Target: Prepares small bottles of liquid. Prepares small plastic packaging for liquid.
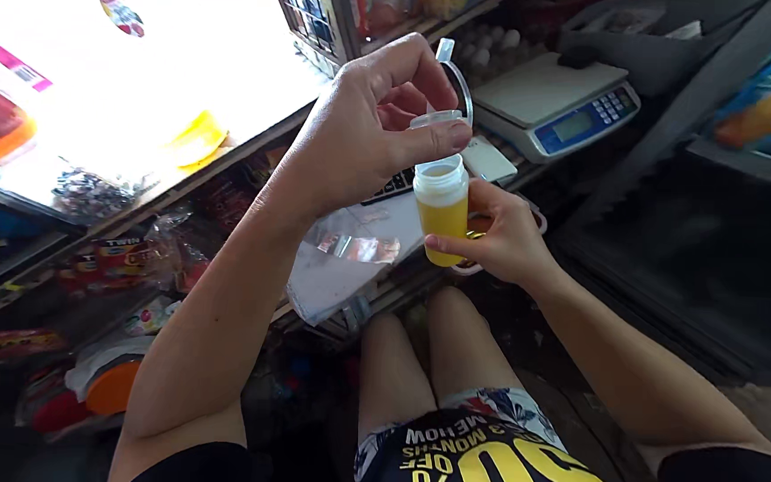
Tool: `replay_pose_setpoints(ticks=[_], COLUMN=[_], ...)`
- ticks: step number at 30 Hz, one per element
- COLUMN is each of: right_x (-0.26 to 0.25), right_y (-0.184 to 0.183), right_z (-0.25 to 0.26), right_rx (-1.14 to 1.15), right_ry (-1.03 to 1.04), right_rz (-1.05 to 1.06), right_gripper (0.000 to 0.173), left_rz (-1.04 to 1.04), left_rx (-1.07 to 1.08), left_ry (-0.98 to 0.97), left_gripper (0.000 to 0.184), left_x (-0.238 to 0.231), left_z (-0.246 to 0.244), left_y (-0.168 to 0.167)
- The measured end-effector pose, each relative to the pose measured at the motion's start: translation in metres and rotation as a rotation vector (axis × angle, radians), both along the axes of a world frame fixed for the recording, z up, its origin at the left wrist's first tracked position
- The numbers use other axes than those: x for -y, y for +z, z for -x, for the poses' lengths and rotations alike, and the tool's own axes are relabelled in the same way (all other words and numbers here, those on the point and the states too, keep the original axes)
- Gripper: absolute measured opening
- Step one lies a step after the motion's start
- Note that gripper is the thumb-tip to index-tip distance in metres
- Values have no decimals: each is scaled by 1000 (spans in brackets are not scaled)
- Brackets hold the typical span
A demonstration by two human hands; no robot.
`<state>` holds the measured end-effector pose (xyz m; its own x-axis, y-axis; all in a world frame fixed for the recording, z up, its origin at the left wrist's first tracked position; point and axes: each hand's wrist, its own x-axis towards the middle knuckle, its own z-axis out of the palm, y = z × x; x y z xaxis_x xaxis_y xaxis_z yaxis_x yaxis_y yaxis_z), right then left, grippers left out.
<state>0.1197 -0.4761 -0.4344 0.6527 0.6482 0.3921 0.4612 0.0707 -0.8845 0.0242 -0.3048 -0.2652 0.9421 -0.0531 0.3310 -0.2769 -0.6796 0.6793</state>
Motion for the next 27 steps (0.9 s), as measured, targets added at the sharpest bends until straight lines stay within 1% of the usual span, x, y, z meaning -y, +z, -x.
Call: replay_pose_setpoints(ticks=[4, 13, 22, 27], right_x=[23, 43, 54, 68], right_y=[7, 16, 13, 18], right_z=[7, 16, 18, 21], right_rx=[47, 50, 23, 8], right_ry=[-24, -66, -59, -92], right_rz=[-6, -93, -162, -157], right_gripper=[62, 60, 59, 59], left_rz=[-64, 5, -106, -71], left_rx=[30, 36, 98, 154], left_ry=[-31, -65, -80, -102], left_gripper=[22, 23, 24, 28], left_x=[17, 44, 50, 47], left_z=[3, 14, 22, 23], left_y=[-1, 4, 3, 0])
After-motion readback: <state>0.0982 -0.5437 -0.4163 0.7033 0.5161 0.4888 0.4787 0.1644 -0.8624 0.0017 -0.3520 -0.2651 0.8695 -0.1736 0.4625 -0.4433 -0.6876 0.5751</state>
